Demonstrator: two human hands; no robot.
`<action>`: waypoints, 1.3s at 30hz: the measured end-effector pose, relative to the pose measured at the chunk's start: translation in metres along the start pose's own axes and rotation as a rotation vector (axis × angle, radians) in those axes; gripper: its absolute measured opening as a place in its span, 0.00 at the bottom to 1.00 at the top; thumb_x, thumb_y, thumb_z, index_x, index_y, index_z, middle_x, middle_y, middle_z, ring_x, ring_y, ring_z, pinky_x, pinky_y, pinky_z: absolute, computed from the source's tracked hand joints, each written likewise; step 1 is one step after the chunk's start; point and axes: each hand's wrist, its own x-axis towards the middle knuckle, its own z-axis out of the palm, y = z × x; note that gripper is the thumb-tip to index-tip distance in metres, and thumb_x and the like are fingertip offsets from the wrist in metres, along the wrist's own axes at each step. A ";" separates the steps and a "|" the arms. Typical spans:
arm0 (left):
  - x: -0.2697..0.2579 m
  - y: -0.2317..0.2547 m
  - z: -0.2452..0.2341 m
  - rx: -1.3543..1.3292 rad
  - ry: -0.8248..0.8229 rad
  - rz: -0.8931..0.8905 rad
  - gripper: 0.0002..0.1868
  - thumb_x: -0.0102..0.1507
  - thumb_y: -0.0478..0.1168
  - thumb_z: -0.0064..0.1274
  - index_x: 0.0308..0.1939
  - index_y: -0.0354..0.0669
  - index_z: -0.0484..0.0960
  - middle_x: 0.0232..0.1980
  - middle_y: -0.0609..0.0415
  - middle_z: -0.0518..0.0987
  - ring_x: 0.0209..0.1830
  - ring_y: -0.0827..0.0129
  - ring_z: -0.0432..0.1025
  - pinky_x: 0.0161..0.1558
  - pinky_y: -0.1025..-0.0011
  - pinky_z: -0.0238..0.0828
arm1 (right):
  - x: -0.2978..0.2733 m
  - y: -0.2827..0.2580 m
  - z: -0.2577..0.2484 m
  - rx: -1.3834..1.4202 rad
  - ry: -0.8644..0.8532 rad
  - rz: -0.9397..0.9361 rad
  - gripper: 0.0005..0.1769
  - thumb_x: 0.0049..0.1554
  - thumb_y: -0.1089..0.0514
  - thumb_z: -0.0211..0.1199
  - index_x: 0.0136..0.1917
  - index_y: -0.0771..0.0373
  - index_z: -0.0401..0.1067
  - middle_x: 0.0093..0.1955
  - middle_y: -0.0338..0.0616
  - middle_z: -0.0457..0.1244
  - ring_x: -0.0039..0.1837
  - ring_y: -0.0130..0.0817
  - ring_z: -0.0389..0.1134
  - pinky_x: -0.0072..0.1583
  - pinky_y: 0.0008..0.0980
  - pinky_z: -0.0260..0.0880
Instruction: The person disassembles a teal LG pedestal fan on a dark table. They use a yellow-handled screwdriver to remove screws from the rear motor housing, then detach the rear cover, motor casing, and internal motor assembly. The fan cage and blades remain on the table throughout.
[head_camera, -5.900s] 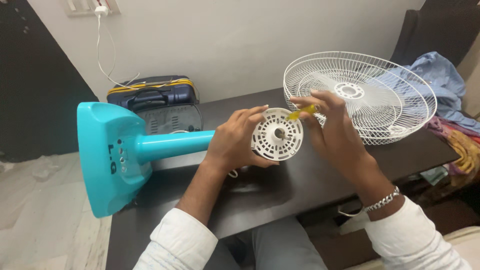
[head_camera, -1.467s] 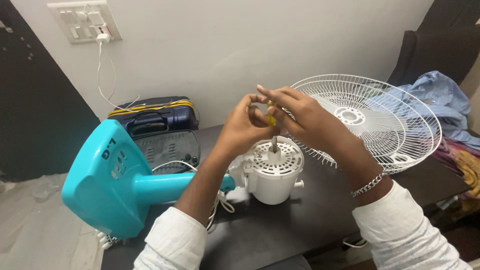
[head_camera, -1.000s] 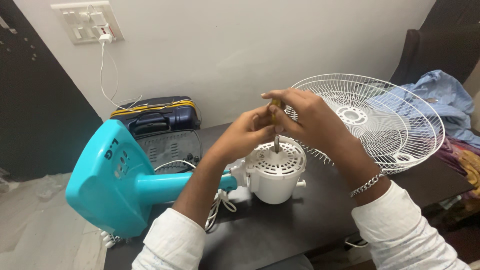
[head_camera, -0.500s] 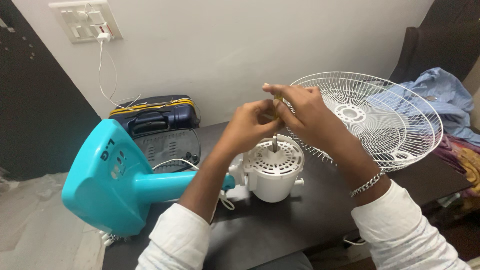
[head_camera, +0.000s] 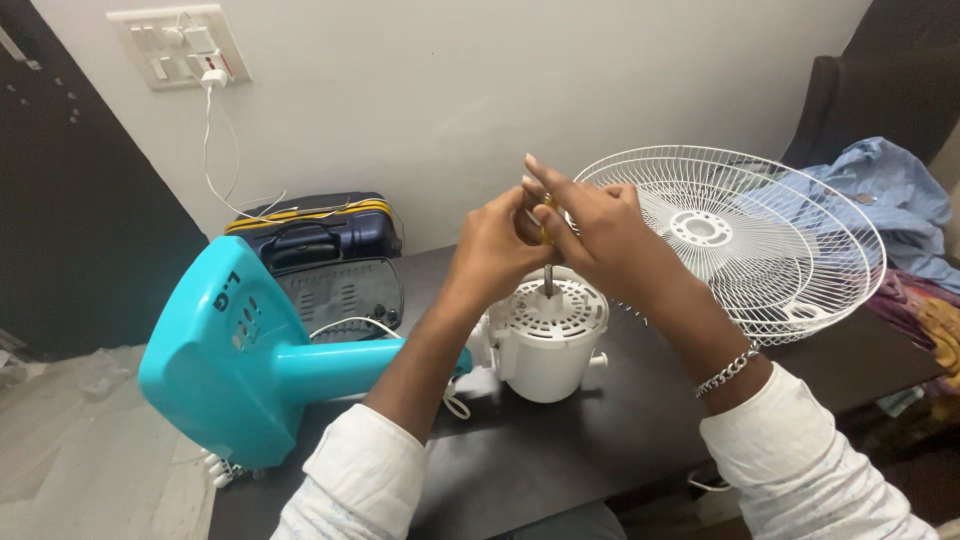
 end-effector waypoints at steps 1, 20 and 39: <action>-0.001 -0.001 -0.001 -0.052 -0.026 0.049 0.22 0.58 0.40 0.64 0.55 0.36 0.80 0.41 0.48 0.87 0.40 0.69 0.83 0.45 0.71 0.80 | -0.001 0.001 0.001 0.027 -0.001 -0.003 0.27 0.67 0.53 0.50 0.77 0.59 0.61 0.61 0.47 0.69 0.61 0.40 0.71 0.66 0.47 0.54; 0.002 -0.022 -0.008 -0.285 -0.265 0.157 0.24 0.62 0.36 0.60 0.62 0.37 0.74 0.53 0.51 0.84 0.55 0.67 0.79 0.55 0.67 0.78 | 0.000 -0.009 -0.012 0.121 0.052 0.007 0.21 0.62 0.55 0.63 0.67 0.61 0.71 0.52 0.49 0.72 0.52 0.43 0.75 0.55 0.41 0.74; -0.004 -0.019 -0.009 -0.329 -0.366 0.185 0.29 0.66 0.29 0.52 0.71 0.35 0.64 0.60 0.46 0.81 0.63 0.65 0.76 0.60 0.66 0.75 | -0.006 -0.026 -0.018 -0.018 0.037 0.009 0.27 0.64 0.58 0.51 0.75 0.62 0.64 0.51 0.56 0.69 0.52 0.51 0.72 0.58 0.46 0.70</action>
